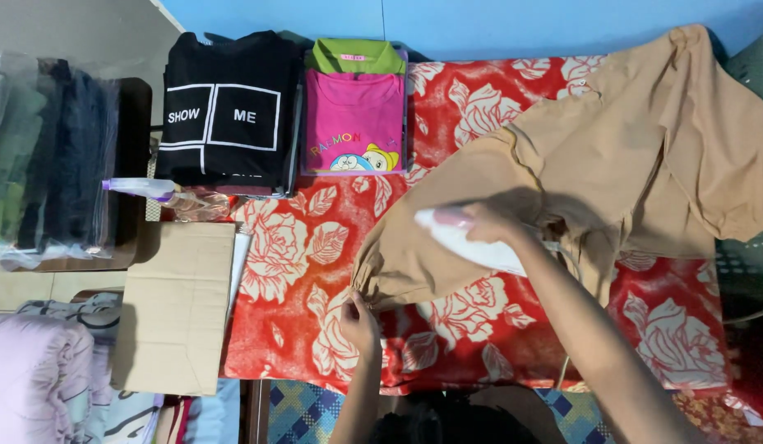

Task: Ironing and folding a garment using a cardboard template

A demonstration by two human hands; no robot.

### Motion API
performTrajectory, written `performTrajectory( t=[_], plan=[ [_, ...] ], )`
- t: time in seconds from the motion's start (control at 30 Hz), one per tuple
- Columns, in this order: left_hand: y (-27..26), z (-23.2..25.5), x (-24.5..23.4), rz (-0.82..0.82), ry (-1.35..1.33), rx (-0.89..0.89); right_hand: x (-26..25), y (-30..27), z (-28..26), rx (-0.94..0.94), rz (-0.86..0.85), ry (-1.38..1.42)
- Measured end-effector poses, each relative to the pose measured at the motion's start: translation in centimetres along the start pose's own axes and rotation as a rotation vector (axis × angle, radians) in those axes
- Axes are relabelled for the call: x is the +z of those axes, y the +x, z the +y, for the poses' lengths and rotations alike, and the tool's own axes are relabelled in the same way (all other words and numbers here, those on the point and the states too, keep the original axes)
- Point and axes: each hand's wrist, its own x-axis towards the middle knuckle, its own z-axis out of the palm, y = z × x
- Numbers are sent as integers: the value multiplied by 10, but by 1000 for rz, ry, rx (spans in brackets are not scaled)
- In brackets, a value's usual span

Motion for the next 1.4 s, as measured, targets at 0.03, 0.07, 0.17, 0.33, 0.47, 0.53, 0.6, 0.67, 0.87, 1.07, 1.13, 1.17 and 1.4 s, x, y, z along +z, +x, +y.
performTrajectory(
  t=[0.03, 0.07, 0.17, 0.33, 0.47, 0.53, 0.6, 0.67, 0.87, 1.07, 1.13, 1.17, 1.4],
  plan=[
    [1, -3, -2, 2, 4, -2, 10, -20, -22, -1, -5, 1],
    [2, -6, -4, -1, 4, 14, 21, -39, -43, -150, -114, -158],
    [9, -16, -3, -8, -23, 36, 37, -51, -62, -307, -199, -371],
    [23, -45, -2, -32, -60, 15, 36, -28, -41, -206, -69, -539],
    [29, -54, 7, -39, -213, -15, 61, -37, -79, -393, 0, -576],
    [25, -54, 1, -46, -236, -22, 84, -44, -102, -460, 15, -572],
    [25, -40, -2, -27, -275, -23, 100, -31, -113, -480, 100, -553],
    [25, -36, -5, -32, -300, -31, 101, -14, -90, -441, 128, -527],
    [26, -31, -1, 18, -417, -98, 77, -23, -89, -481, 118, -524],
    [40, -59, 5, 13, -409, -106, 94, -31, -110, -497, 174, -461],
    [42, -59, 12, 2, -397, -104, 91, -25, -98, -482, 205, -453],
    [38, -56, 9, 4, -399, -104, 94, -28, -95, -519, 123, -509],
    [24, -41, 1, 4, -326, -42, 65, -13, -49, -310, 88, -477]
  ],
)
